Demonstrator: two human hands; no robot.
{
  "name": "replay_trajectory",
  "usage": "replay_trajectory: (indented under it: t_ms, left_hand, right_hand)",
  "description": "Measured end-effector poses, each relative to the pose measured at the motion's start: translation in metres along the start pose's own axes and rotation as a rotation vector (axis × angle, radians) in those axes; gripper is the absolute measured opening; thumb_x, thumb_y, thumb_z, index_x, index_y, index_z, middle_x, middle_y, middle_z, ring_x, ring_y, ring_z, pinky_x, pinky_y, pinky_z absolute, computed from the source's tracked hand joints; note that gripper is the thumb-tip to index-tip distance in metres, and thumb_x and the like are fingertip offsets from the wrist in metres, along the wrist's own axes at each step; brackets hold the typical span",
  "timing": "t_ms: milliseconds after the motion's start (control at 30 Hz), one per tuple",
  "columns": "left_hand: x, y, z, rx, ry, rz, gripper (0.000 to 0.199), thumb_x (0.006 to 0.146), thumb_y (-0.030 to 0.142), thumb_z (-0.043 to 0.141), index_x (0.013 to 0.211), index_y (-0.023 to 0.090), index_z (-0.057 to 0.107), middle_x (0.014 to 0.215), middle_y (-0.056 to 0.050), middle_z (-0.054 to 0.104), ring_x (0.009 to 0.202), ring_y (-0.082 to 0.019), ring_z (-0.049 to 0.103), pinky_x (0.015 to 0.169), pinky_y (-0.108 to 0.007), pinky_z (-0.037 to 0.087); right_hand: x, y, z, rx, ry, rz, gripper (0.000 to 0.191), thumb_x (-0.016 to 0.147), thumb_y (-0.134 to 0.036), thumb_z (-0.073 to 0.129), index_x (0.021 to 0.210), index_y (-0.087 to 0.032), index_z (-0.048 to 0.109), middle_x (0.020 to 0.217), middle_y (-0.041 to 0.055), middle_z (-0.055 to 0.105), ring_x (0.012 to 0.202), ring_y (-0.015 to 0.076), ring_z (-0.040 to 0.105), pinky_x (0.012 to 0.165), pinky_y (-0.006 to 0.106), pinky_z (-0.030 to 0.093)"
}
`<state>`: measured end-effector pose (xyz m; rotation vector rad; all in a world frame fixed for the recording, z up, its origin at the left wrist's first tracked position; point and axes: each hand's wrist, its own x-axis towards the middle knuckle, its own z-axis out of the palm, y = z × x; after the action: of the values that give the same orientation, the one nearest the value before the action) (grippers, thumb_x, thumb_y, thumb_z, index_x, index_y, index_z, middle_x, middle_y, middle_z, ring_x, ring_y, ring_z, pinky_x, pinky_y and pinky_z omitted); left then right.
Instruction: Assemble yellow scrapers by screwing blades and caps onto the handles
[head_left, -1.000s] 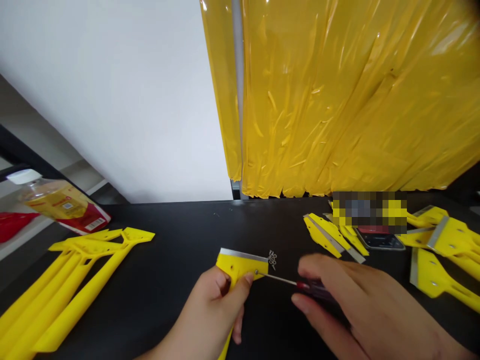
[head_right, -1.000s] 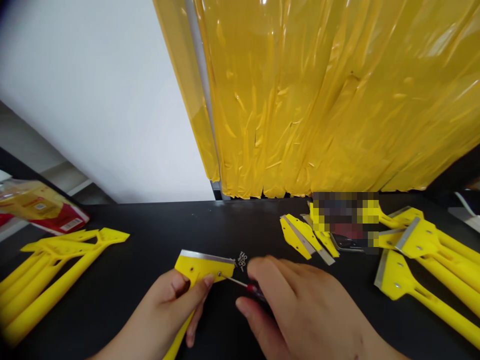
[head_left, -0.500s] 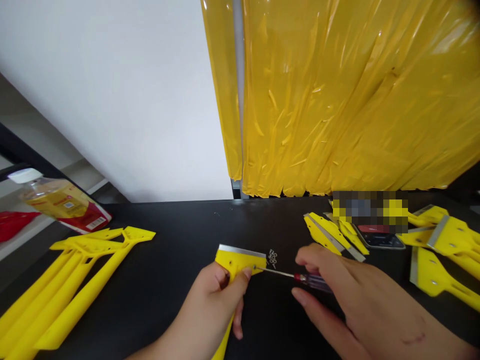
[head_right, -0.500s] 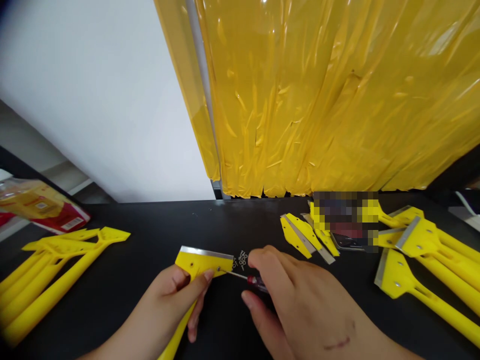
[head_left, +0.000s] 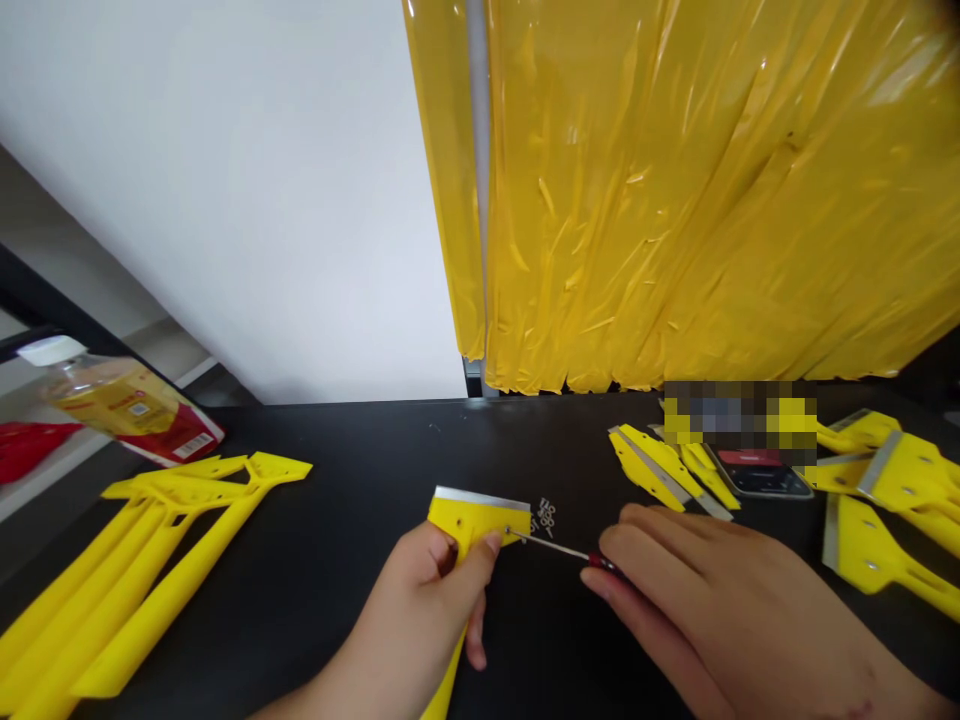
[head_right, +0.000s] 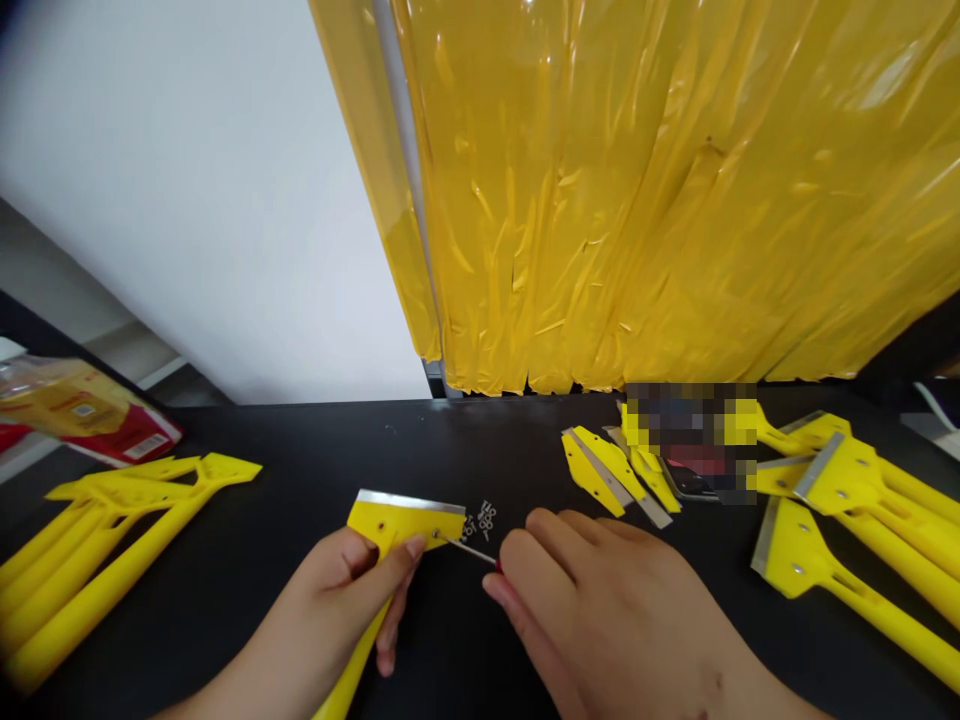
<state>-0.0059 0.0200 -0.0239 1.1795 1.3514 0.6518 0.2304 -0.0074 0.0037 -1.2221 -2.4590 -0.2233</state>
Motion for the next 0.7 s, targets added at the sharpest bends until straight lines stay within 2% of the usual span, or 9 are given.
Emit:
replay_trajectory:
  t_ms: [167, 300, 367, 467, 600, 700]
  left_hand:
    - [-0.002, 0.004, 0.000, 0.004, 0.005, 0.015, 0.059, 0.087, 0.060, 0.061, 0.041, 0.024, 0.050, 0.035, 0.001, 0.050, 0.037, -0.012, 0.045, 0.050, -0.026, 0.041]
    - [-0.001, 0.002, 0.000, -0.018, 0.009, 0.006, 0.059, 0.086, 0.061, 0.062, 0.042, 0.023, 0.051, 0.036, 0.002, 0.050, 0.037, -0.013, 0.047, 0.051, -0.027, 0.041]
    - [-0.001, 0.001, 0.000, 0.000, 0.006, 0.010, 0.061, 0.089, 0.060, 0.059, 0.041, 0.023, 0.051, 0.036, 0.001, 0.050, 0.038, -0.012, 0.047, 0.053, -0.028, 0.041]
    - [-0.002, -0.001, 0.000, 0.011, -0.005, 0.003, 0.059, 0.091, 0.057, 0.057, 0.042, 0.023, 0.052, 0.037, 0.001, 0.051, 0.039, -0.013, 0.047, 0.054, -0.027, 0.041]
    - [-0.001, -0.003, 0.001, -0.004, 0.009, 0.000, 0.059, 0.089, 0.057, 0.060, 0.042, 0.024, 0.051, 0.036, 0.001, 0.050, 0.039, -0.012, 0.046, 0.051, -0.027, 0.039]
    - [0.000, -0.003, 0.001, -0.003, 0.006, 0.002, 0.060, 0.089, 0.058, 0.060, 0.041, 0.023, 0.051, 0.036, 0.001, 0.050, 0.037, -0.012, 0.046, 0.051, -0.027, 0.039]
  right_hand:
    - [-0.001, 0.005, 0.002, -0.094, 0.055, 0.053, 0.025, 0.110, -0.032, 0.045, 0.093, -0.025, 0.062, 0.079, 0.0001, 0.063, 0.066, 0.0209, 0.065, 0.060, 0.036, 0.043]
    - [-0.001, 0.001, 0.004, -0.093, 0.112, 0.007, 0.026, 0.110, -0.027, 0.038, 0.120, -0.021, 0.062, 0.092, 0.0045, 0.070, 0.076, 0.0228, 0.069, 0.064, 0.036, 0.048]
    - [-0.002, -0.003, 0.005, -0.053, 0.101, -0.030, 0.026, 0.109, -0.020, 0.035, 0.113, -0.021, 0.061, 0.090, 0.0039, 0.070, 0.076, 0.0226, 0.069, 0.064, 0.036, 0.048]
    - [-0.004, -0.006, 0.004, -0.021, 0.056, -0.041, 0.026, 0.108, -0.019, 0.040, 0.087, -0.025, 0.054, 0.073, -0.0019, 0.062, 0.061, 0.0198, 0.064, 0.057, 0.036, 0.044]
    - [-0.002, -0.006, 0.003, 0.030, 0.014, 0.058, 0.023, 0.110, -0.024, 0.039, 0.092, -0.025, 0.053, 0.077, -0.0015, 0.064, 0.062, 0.0183, 0.066, 0.056, 0.034, 0.043]
    - [0.001, -0.006, 0.004, 0.019, 0.010, 0.077, 0.030, 0.110, -0.023, 0.037, 0.083, -0.026, 0.050, 0.069, -0.0030, 0.060, 0.054, 0.0171, 0.062, 0.051, 0.033, 0.038]
